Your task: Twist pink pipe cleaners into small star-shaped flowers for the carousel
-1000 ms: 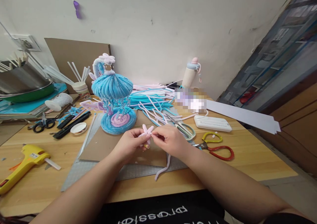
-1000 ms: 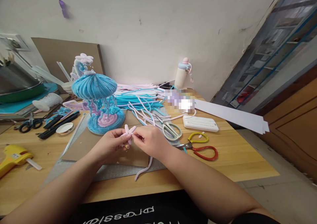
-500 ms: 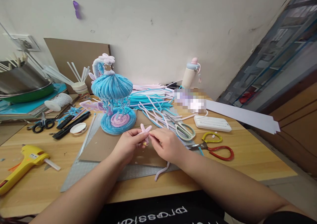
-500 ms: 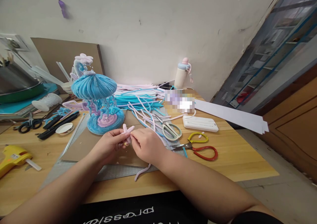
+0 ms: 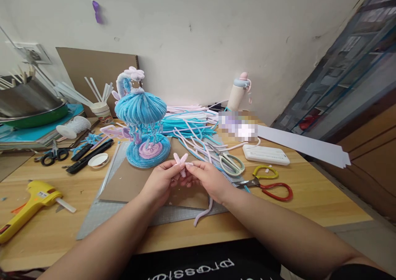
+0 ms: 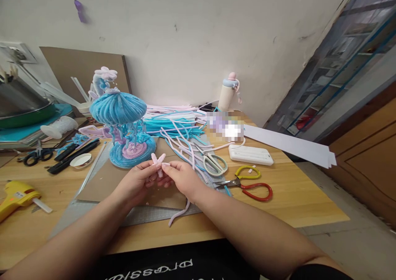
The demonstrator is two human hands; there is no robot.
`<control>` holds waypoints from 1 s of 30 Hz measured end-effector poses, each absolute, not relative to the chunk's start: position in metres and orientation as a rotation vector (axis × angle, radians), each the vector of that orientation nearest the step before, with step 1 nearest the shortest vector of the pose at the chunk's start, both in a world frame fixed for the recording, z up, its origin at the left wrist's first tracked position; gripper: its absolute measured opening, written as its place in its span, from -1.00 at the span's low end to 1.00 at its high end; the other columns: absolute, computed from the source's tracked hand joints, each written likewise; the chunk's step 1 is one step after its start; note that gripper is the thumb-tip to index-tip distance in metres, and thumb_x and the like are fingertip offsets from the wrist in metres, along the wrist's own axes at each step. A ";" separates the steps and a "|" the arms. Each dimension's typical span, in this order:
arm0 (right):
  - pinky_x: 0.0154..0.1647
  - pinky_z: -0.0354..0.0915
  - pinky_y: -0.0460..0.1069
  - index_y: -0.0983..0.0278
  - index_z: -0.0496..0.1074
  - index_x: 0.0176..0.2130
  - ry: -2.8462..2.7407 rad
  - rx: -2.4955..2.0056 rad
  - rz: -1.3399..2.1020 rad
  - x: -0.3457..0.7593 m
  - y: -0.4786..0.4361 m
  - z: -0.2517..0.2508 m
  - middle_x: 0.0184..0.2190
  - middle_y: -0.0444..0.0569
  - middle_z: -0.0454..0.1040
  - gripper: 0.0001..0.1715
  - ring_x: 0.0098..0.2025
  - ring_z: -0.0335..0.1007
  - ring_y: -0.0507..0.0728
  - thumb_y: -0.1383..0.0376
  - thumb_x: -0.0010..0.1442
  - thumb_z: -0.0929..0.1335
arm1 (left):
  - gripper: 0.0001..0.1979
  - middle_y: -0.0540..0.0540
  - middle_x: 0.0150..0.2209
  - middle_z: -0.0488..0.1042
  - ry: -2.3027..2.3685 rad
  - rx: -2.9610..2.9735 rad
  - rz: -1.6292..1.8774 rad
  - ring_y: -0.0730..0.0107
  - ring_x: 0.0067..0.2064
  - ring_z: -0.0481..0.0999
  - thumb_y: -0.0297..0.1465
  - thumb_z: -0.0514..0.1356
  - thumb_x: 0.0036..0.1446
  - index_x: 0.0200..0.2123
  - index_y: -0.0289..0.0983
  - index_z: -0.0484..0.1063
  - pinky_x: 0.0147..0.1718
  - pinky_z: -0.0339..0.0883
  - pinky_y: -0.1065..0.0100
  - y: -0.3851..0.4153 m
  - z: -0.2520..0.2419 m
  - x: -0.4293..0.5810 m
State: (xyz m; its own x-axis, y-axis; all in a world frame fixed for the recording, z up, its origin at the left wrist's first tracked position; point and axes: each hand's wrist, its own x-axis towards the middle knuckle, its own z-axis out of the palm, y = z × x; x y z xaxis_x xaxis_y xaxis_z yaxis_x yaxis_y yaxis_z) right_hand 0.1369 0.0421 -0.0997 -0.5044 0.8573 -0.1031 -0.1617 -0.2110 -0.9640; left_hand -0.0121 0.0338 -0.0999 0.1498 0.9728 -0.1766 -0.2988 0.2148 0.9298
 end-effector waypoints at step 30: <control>-0.62 0.30 -0.13 0.26 0.24 -0.27 -1.182 -0.924 1.813 0.136 0.049 -0.104 -0.54 -0.18 0.43 -0.65 -0.55 0.43 0.02 0.08 0.07 0.35 | -0.74 0.04 -0.65 0.34 1.095 0.957 1.100 0.59 -0.61 0.26 -0.27 0.29 -0.02 -0.54 -0.35 0.38 -0.59 0.13 0.51 0.034 -0.107 -0.009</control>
State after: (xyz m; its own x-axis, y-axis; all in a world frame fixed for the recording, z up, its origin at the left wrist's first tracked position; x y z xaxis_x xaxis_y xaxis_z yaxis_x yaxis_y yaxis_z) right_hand 0.1364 0.0488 -0.1036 -0.4421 0.8827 -0.1592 -0.2101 -0.2744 -0.9384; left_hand -0.0091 0.0342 -0.1075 0.0942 0.9780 -0.1860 -0.1901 0.2011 0.9610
